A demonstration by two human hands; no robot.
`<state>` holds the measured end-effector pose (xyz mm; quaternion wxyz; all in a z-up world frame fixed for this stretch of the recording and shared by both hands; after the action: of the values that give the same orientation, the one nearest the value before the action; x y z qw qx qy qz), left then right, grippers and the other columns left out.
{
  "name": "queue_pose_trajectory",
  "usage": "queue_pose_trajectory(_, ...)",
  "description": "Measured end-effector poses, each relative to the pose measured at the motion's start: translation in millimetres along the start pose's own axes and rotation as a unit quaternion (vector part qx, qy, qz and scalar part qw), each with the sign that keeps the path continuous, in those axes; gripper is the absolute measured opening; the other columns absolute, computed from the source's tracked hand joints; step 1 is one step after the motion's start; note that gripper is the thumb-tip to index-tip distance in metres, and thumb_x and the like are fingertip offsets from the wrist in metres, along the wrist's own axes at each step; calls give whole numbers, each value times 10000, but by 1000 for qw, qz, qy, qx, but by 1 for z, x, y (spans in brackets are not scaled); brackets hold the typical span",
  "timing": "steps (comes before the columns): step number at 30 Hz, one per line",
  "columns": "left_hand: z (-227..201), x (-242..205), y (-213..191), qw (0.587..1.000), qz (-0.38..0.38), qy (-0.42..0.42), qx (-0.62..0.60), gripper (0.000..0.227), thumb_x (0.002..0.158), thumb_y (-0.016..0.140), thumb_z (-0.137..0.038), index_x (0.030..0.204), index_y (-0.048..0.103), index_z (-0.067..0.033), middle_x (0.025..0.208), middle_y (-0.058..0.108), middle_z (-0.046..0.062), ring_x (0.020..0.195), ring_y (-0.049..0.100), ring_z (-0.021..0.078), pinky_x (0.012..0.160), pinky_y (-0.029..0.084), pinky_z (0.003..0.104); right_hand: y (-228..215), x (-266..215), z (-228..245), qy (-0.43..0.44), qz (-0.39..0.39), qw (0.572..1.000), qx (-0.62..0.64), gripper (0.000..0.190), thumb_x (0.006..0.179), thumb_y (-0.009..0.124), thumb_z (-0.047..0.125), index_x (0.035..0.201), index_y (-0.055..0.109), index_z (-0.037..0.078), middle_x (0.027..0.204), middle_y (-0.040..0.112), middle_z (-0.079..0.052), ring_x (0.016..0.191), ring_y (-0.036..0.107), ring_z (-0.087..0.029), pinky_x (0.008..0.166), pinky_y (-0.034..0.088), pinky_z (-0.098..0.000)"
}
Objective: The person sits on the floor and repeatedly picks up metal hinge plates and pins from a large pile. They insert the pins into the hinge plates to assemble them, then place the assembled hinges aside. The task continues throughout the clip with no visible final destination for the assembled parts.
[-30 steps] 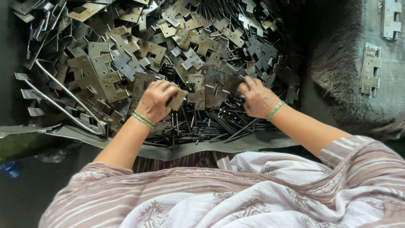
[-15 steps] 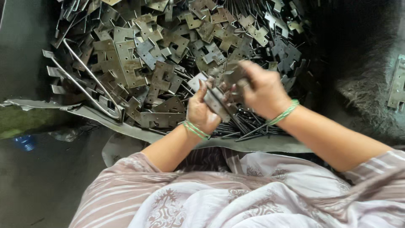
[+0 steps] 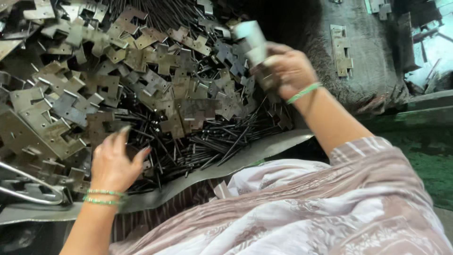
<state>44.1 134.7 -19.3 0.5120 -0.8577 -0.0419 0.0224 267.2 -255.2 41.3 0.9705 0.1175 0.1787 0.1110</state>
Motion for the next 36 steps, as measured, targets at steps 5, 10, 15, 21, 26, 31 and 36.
queue_pose_trajectory(5, 38, -28, 20, 994, 5, -10, 106, 531, 790, 816, -382, 1253, 701, -149, 1102, 753, 66, 1024, 673, 305, 884, 517, 475, -178, -24, 135, -481, -230, 722, -440, 355, 877, 839, -145, 1201, 724, -58, 1086, 703, -179, 929, 759, -328, 830, 641, -445)
queue_pose_trajectory(10, 30, -15, 5, 990, 28, 14, 136, 330, 680, 856, -413, 915, 779, -195, 876, 764, -3, 943, 680, 257, 845, 496, 463, -291, -18, 116, -165, -318, 446, -820, 495, 839, 654, -30, 1334, 663, -23, 971, 701, -309, 926, 697, -482, 832, 543, -548)
queue_pose_trajectory(15, -2, 1, -36, 997, -43, 59, 20, 155, 804, 788, -250, 931, 758, -167, 913, 735, 21, 905, 688, 274, 739, 566, 420, -122, 7, 88, -343, -155, 427, -822, 369, 887, 657, -11, 1255, 648, -18, 1135, 675, -219, 1096, 667, -382, 1005, 554, -448)
queue_pose_trajectory(21, -31, 25, -91, 852, -59, 109, -509, 258, 983, 678, -256, 1093, 733, -29, 1022, 755, 121, 905, 755, 238, 788, 626, 374, 178, -22, -41, -375, 245, 455, -770, 360, 814, 724, 93, 1166, 680, 28, 1058, 682, -128, 957, 681, -300, 768, 577, -419)
queue_pose_trajectory(26, -36, 2, -109, 559, -35, 173, -810, 325, 908, 774, -82, 1205, 734, 45, 1159, 743, 214, 1235, 698, 324, 931, 633, 420, 200, -23, -119, -262, 299, 475, -785, 549, 772, 744, 174, 1257, 562, -8, 1117, 622, -190, 1033, 617, -358, 875, 524, -445)
queue_pose_trajectory(31, -10, 7, -98, 526, -42, 117, -841, 516, 843, 759, 66, 1346, 684, -20, 1360, 645, 212, 1261, 681, 341, 1112, 553, 455, 161, 2, -136, -234, 235, 539, -774, 593, 688, 729, 91, 1248, 548, 19, 1086, 634, -185, 1031, 599, -382, 900, 496, -482)
queue_pose_trajectory(36, -3, 33, -56, 893, -136, 112, -413, 268, 862, 716, 33, 1120, 725, -39, 1175, 691, 150, 1104, 667, 304, 1020, 551, 421, 147, -18, -144, -276, 244, 491, -790, 430, 702, 708, 60, 1111, 586, 112, 1151, 620, -168, 1087, 583, -365, 885, 495, -456)
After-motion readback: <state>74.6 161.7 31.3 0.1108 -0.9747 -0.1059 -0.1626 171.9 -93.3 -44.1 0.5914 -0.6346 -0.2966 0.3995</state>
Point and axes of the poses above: each hand's wrist, its own x-axis towards the middle knuckle, its own y-axis out of the palm, z = x × y, the point moved 10 cm from there along x, towards the middle knuckle
